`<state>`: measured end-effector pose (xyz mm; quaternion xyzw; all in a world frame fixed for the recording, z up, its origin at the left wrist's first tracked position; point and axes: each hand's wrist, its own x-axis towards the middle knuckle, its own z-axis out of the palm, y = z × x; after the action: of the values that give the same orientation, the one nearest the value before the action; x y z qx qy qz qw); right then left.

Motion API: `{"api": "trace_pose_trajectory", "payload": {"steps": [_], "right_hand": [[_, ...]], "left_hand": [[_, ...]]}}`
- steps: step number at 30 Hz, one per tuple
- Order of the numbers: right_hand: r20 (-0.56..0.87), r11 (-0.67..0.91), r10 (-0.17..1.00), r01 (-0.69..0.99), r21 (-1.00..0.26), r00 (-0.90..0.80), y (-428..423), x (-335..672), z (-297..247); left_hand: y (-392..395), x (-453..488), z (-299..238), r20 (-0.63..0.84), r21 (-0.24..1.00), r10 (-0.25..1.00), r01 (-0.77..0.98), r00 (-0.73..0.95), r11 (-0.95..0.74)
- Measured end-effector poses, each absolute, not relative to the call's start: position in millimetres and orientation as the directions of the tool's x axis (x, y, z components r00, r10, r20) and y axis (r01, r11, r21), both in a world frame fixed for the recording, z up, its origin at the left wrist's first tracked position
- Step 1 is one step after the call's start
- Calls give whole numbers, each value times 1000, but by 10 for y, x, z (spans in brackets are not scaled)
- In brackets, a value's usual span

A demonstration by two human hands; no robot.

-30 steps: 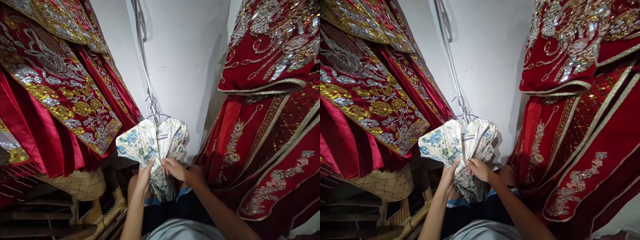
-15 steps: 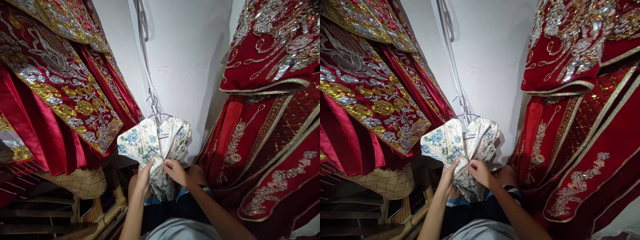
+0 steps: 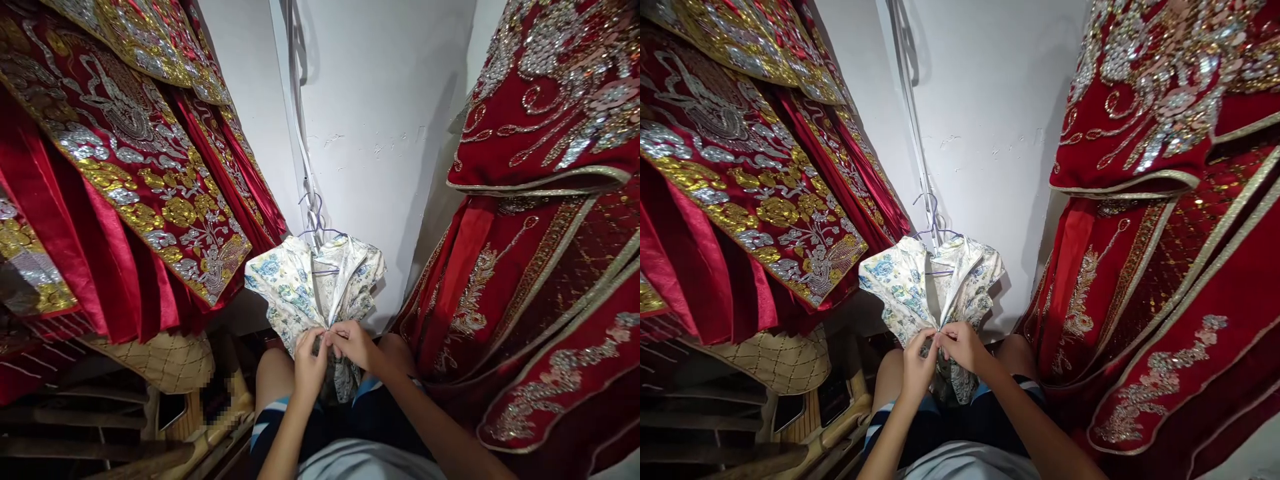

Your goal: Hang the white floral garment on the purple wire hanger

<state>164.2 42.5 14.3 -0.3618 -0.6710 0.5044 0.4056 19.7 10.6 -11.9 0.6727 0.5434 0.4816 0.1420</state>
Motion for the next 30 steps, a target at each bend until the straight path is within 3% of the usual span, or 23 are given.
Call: {"api": "trace_pose_trajectory", "payload": {"steps": [3,6,12,17,19,22,24,30], "right_hand": [[104,127,894,24,-992,-435,565,1694,298],[60,36,937,-77,-996,-344,805,1791,664],[177,143,976,-243,-959,-125,1277,1822,1562],[279,255,934,-133,-958,-225,1255,1700,1580],[316,304,909,-85,-949,-271,1189,1699,1475],[339,337,900,-54,-940,-276,1113,1730,1387],[354,357,893,-42,-933,-277,1081,1745,1394],[434,448,869,7,-894,-235,1026,1768,1453]], "left_hand": [[130,258,-41,465,683,884,619,39,-387],[121,355,-19,449,569,884,719,134,-398],[174,421,-101,393,381,889,838,236,-391],[334,247,38,319,431,910,815,265,-388],[427,164,235,385,517,885,733,261,-441],[590,93,698,585,628,802,559,119,-541],[710,91,1047,679,594,732,537,67,-600],[973,149,1643,704,352,644,640,299,-682]]}}
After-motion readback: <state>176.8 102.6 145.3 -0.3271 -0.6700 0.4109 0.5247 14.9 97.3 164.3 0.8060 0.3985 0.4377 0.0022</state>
